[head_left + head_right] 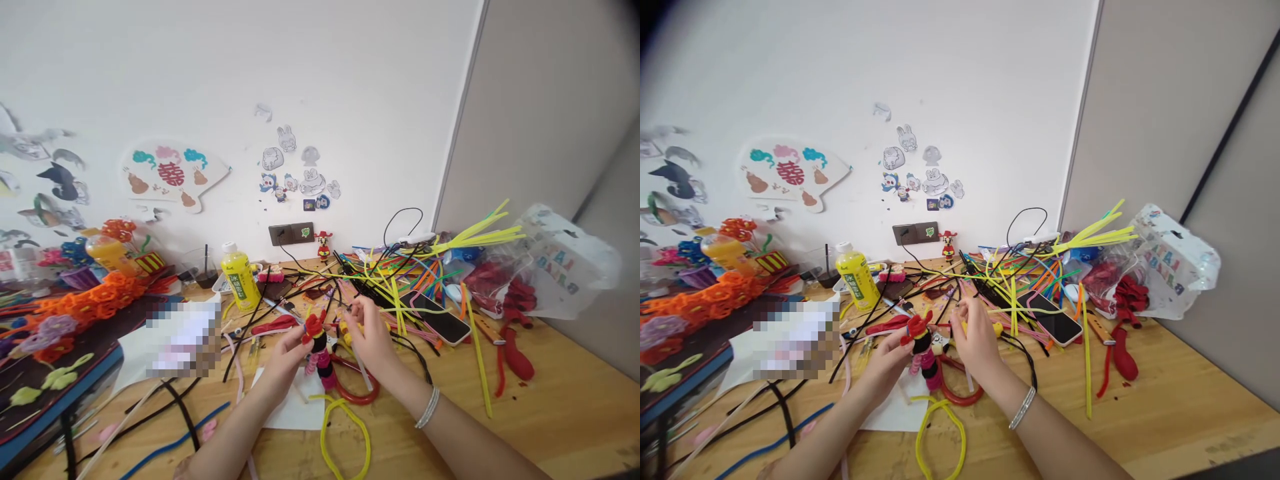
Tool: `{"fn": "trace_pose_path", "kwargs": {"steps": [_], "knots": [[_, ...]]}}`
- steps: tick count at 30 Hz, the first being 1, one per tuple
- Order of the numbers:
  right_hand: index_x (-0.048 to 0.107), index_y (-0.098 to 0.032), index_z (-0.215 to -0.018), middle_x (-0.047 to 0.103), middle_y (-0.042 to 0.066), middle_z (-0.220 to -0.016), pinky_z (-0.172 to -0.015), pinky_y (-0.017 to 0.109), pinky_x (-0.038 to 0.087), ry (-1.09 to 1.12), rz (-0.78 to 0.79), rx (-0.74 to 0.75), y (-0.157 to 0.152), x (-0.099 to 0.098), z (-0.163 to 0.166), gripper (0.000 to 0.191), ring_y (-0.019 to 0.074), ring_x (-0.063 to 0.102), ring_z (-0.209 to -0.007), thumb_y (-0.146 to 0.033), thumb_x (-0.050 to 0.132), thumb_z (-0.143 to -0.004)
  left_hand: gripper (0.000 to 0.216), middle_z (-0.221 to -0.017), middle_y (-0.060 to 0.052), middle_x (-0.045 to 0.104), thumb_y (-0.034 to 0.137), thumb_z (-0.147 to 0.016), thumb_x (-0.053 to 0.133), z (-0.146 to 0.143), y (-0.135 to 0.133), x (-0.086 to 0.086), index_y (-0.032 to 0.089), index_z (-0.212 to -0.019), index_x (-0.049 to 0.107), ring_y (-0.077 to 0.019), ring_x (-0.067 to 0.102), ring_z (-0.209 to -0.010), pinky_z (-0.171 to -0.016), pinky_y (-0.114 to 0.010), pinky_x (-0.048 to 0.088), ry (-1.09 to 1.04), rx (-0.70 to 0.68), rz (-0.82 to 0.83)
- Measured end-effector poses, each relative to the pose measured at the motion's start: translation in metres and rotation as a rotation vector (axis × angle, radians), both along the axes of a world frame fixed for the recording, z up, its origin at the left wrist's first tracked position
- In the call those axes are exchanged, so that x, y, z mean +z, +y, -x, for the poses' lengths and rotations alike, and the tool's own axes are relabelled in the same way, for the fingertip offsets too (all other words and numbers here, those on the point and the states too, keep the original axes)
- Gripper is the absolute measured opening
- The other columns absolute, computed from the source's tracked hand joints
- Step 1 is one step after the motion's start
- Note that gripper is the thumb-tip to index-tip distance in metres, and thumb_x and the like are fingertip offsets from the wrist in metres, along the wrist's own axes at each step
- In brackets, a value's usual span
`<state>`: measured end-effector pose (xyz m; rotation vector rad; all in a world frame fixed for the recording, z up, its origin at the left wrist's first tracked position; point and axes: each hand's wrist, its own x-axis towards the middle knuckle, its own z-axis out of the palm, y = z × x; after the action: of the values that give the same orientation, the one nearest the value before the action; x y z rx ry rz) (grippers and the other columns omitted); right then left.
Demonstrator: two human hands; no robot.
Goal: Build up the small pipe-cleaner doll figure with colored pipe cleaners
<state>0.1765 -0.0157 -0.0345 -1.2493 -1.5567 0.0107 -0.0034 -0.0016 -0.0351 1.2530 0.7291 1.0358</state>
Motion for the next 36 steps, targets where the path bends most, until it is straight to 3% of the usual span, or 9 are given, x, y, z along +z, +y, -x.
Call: {"fn": "trace_pose_path", "kwargs": {"steps": [4,8,12,16,19,23,26,32,36], "knots": [[0.045,-0.02,-0.073,0.05,0.002,-0.069,-0.061,0.028,0.035,-0.195,-0.01,0.175,-0.016,0.006,0.014,0.019,0.0177,0.047,-0.068,-0.033,0.043,-0.086,0.046,-0.1,-0.008,0.067,0.035,-0.06,0.073,-0.002,0.0,-0.002,0.021,-0.103,0.066,-0.0196,0.058,-0.078,-0.067,-0.027,0.044,-0.015,-0.04,-0.083],[0.046,-0.019,-0.072,0.051,0.004,-0.069,-0.06,0.028,0.034,-0.227,-0.046,0.185,-0.02,0.002,0.025,0.025,0.018,0.045,-0.067,-0.031,0.034,-0.09,0.056,-0.098,-0.008,0.068,0.045,-0.054,0.075,-0.005,-0.005,0.005,0.019,-0.103,0.066,-0.0236,0.058,-0.087,-0.08,-0.032,0.043,0.037,-0.047,-0.144],[0.045,-0.019,-0.069,0.05,0.003,-0.066,-0.06,0.028,0.034,-0.23,-0.101,0.216,-0.016,-0.003,0.023,0.027,0.0173,0.044,-0.065,-0.023,0.03,-0.091,0.061,-0.097,-0.008,0.068,0.049,-0.052,0.074,-0.007,-0.008,0.007,0.018,-0.105,0.065,-0.025,0.058,-0.087,-0.078,-0.034,0.044,0.077,-0.035,-0.126],[0.041,-0.02,-0.066,0.045,0.001,-0.062,-0.057,0.027,0.033,-0.125,-0.128,0.17,-0.014,-0.001,0.014,0.026,0.0158,0.042,-0.061,-0.018,0.029,-0.089,0.068,-0.107,-0.012,0.064,0.045,-0.051,0.076,-0.009,-0.008,0.001,0.017,-0.111,0.06,-0.0269,0.057,-0.096,-0.082,-0.036,0.044,0.094,0.014,-0.163],[0.043,-0.02,-0.075,0.046,0.001,-0.067,-0.058,0.026,0.035,0.011,-0.106,0.137,-0.014,0.004,0.007,0.019,0.0153,0.044,-0.063,-0.014,0.029,-0.087,0.064,-0.111,-0.012,0.062,0.037,-0.055,0.076,-0.013,-0.012,-0.002,0.018,-0.113,0.056,-0.0262,0.054,-0.102,-0.089,-0.035,0.041,0.145,0.084,-0.262],[0.044,-0.02,-0.071,0.046,0.001,-0.067,-0.06,0.027,0.036,0.007,-0.142,0.248,-0.017,0.014,0.001,0.019,0.0158,0.045,-0.065,-0.009,0.03,-0.078,0.058,-0.105,-0.01,0.061,0.033,-0.06,0.073,-0.017,-0.024,0.004,0.02,-0.113,0.053,-0.0228,0.056,-0.094,-0.081,-0.033,0.046,0.31,0.182,-0.358],[0.046,-0.019,-0.068,0.049,0.0,-0.063,-0.057,0.026,0.034,-0.081,-0.087,0.369,-0.024,0.02,0.001,0.019,0.0144,0.046,-0.06,-0.013,0.033,-0.079,0.052,-0.101,-0.008,0.06,0.03,-0.063,0.071,-0.017,-0.029,0.007,0.022,-0.111,0.054,-0.0212,0.057,-0.089,-0.071,-0.031,0.049,0.42,0.269,-0.464],[0.048,-0.018,-0.061,0.049,0.0,-0.058,-0.053,0.026,0.029,-0.322,0.034,0.253,-0.026,0.021,0.005,0.02,0.0144,0.044,-0.057,-0.029,0.051,-0.078,0.045,-0.102,-0.008,0.058,0.024,-0.07,0.062,-0.012,-0.024,0.003,0.025,-0.114,0.053,-0.0214,0.056,-0.092,-0.073,-0.033,0.05,0.551,0.352,-0.725],[0.049,-0.018,-0.057,0.049,-0.001,-0.055,-0.054,0.024,0.03,-0.322,0.097,0.326,-0.021,0.021,0.001,0.028,0.0127,0.044,-0.056,-0.028,0.049,-0.083,0.046,-0.102,-0.009,0.06,0.023,-0.07,0.063,-0.009,-0.021,0.007,0.025,-0.115,0.054,-0.022,0.057,-0.093,-0.077,-0.035,0.049,0.602,0.331,-0.801]]}}
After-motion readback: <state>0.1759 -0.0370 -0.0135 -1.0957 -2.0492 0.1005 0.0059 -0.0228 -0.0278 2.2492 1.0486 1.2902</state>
